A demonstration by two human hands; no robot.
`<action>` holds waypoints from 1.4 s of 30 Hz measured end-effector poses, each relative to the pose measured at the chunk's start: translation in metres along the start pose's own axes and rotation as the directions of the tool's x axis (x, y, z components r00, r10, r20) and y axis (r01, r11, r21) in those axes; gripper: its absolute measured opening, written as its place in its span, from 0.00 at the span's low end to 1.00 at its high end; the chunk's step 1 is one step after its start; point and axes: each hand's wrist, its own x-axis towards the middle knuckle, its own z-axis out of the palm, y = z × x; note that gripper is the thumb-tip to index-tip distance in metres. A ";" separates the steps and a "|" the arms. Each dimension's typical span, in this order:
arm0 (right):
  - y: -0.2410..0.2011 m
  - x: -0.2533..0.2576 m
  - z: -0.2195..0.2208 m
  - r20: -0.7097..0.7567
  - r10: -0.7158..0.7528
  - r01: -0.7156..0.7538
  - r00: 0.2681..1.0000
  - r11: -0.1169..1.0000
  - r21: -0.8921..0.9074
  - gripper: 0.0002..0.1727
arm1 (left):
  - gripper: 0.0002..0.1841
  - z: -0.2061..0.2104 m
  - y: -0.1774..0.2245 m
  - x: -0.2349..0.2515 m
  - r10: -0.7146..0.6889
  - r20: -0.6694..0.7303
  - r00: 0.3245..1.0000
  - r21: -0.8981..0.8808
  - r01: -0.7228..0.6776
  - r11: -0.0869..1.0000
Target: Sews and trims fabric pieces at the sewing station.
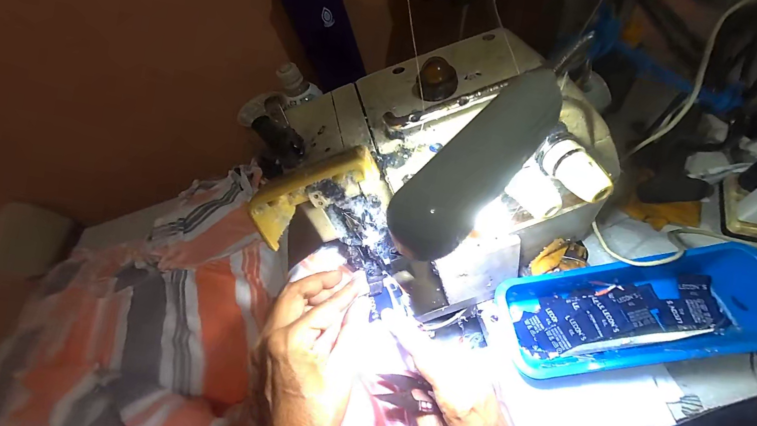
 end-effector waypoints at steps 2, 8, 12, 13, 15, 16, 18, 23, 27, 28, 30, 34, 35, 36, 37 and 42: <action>0.003 0.002 0.001 -0.009 0.007 -0.007 1.000 0.999 0.050 0.24 | 0.08 0.002 0.002 -0.001 -0.018 -0.022 1.000 0.016 0.018 1.000; 0.003 0.013 0.002 0.027 0.107 -0.110 0.994 0.980 0.165 0.29 | 0.09 0.007 0.002 0.007 -0.019 -0.026 0.999 0.106 0.021 0.994; 0.002 0.003 0.003 -0.006 0.112 -0.109 0.994 0.975 0.192 0.28 | 0.09 0.004 0.001 0.008 -0.013 0.003 1.000 0.121 0.012 0.993; 0.002 -0.002 0.004 -0.033 0.098 -0.090 0.995 0.978 0.186 0.26 | 0.09 0.003 -0.001 0.009 -0.004 0.018 1.000 0.113 0.002 0.994; 0.000 -0.016 0.007 -0.112 0.082 -0.062 0.990 0.984 0.169 0.19 | 0.09 0.001 -0.004 0.011 0.003 0.044 0.999 0.091 -0.007 0.996; -0.001 -0.023 0.008 -0.155 0.079 -0.053 0.985 0.985 0.165 0.16 | 0.09 0.001 -0.005 0.012 0.001 0.048 0.999 0.072 -0.005 0.997; -0.006 -0.033 0.007 -0.197 0.085 -0.053 0.977 0.985 0.164 0.14 | 0.09 0.001 -0.007 0.012 -0.001 0.051 0.999 0.045 -0.001 0.999; -0.013 -0.040 0.003 -0.171 0.104 -0.065 0.980 0.974 0.217 0.17 | 0.09 0.000 -0.005 0.010 -0.020 0.040 0.999 0.040 0.019 0.999; -0.018 -0.027 0.009 -0.121 0.064 -0.034 0.991 0.972 0.232 0.15 | 0.09 0.002 -0.012 0.016 -0.019 0.050 0.999 0.023 0.018 1.000; -0.024 -0.019 0.012 -0.091 0.002 0.016 0.996 0.981 0.196 0.13 | 0.10 0.001 -0.013 0.022 -0.041 0.069 0.997 0.029 0.039 0.999; -0.039 0.003 0.024 -0.013 -0.121 0.122 0.993 0.987 0.106 0.11 | 0.10 -0.002 -0.018 0.041 -0.115 0.118 0.986 0.054 0.109 0.993; -0.053 0.043 0.036 0.070 -0.106 0.102 0.992 0.993 0.059 0.08 | 0.35 -0.009 -0.045 0.072 -0.306 0.205 0.930 -0.067 0.326 0.943; -0.052 0.040 0.031 0.070 -0.091 0.085 0.993 0.992 0.089 0.09 | 0.39 -0.015 -0.049 0.070 -0.340 0.212 0.916 -0.135 0.372 0.918; -0.050 0.031 0.025 0.066 -0.084 0.075 0.994 0.989 0.131 0.12 | 0.38 -0.021 -0.052 0.061 -0.341 0.196 0.919 -0.204 0.379 0.903; -0.046 0.019 0.018 0.034 -0.087 0.082 0.996 0.986 0.147 0.16 | 0.34 -0.029 -0.052 0.046 -0.342 0.148 0.928 -0.253 0.370 0.894; -0.023 -0.010 -0.021 -0.083 0.124 -0.116 0.989 0.989 0.093 0.17 | 0.10 -0.053 -0.039 -0.035 -0.087 -0.196 0.977 -0.258 0.034 0.966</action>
